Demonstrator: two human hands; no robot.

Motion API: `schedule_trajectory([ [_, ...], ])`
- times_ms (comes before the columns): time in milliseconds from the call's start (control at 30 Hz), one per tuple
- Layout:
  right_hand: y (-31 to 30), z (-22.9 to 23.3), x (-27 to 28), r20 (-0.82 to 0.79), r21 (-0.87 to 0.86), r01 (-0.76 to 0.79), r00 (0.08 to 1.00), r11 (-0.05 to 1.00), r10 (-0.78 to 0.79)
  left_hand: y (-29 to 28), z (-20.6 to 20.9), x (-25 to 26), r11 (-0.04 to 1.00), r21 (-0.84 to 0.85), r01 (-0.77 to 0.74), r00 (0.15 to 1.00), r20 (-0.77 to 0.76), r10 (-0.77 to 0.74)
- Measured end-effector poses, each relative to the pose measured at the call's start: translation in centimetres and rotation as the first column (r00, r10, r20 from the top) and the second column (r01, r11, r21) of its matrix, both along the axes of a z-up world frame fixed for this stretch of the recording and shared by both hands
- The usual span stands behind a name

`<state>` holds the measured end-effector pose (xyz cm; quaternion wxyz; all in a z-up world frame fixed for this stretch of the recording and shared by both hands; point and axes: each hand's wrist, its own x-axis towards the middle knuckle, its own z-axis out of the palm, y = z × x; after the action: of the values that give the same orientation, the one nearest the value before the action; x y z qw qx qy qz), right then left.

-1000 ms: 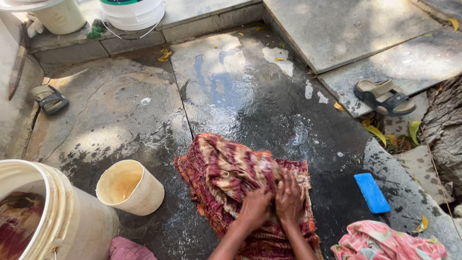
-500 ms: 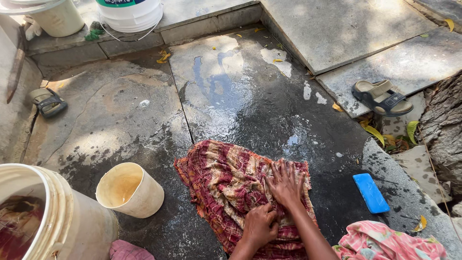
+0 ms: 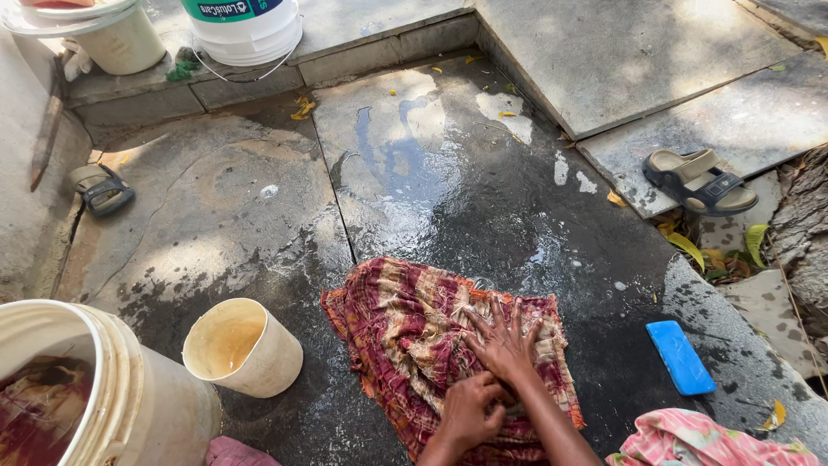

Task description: The person washes a piece of patterned cloth by hand on a stone floor, using a bucket of water and a bar of soap.

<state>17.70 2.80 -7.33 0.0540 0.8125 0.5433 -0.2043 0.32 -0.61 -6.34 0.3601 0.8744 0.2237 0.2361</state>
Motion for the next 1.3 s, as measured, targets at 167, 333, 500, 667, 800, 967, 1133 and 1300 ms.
schedule_trajectory([
  [167, -0.7, 0.1, -0.3, 0.073, -0.016, 0.006, 0.997, 1.000, -0.005, 5.1, 1.9, -2.8, 0.917, 0.265, -0.299, 0.876, -0.304, 0.373],
  [333, -0.7, -1.5, -0.1, 0.102, 0.051, 0.000, 0.995, 0.999, -0.005, 11.5, 7.8, -4.8, 0.806, 0.121, -0.580, 0.468, -0.760, 0.451],
  [500, 0.3, -4.6, 2.5, -0.155, 0.126, 0.147, 0.980, 0.981, -0.127, 5.9, 4.8, -0.5, 0.967, 0.168, -0.193, 0.706, -0.661, 0.255],
  [667, 0.8, -3.4, 1.2, -0.446, 0.167, 0.241, 0.883, 0.956, -0.145, -0.5, 2.7, -0.3, 0.992, 0.057, 0.111, 0.795, -0.604, -0.054],
  [800, -0.8, -2.4, -1.9, 0.070, -0.011, 0.023, 0.997, 1.000, -0.022, 2.5, 5.7, -3.0, 0.915, 0.018, 0.402, 0.639, -0.722, -0.266],
  [967, -0.9, -2.6, -1.3, 0.056, 0.073, 0.037, 0.998, 0.997, -0.041, 12.6, 6.0, -8.1, 0.886, 0.319, 0.336, 0.735, -0.677, -0.035],
  [1133, -0.8, -1.8, -2.1, 0.058, 0.034, 0.080, 0.995, 0.996, -0.081, 17.1, -0.3, -6.6, 0.857, 0.337, -0.390, 0.616, -0.597, 0.514],
  [1300, -0.9, -0.9, -2.4, 0.045, 0.039, 0.088, 0.995, 0.995, -0.090, 15.1, -0.7, -5.0, 0.880, 0.205, -0.429, 0.471, -0.780, 0.412],
])
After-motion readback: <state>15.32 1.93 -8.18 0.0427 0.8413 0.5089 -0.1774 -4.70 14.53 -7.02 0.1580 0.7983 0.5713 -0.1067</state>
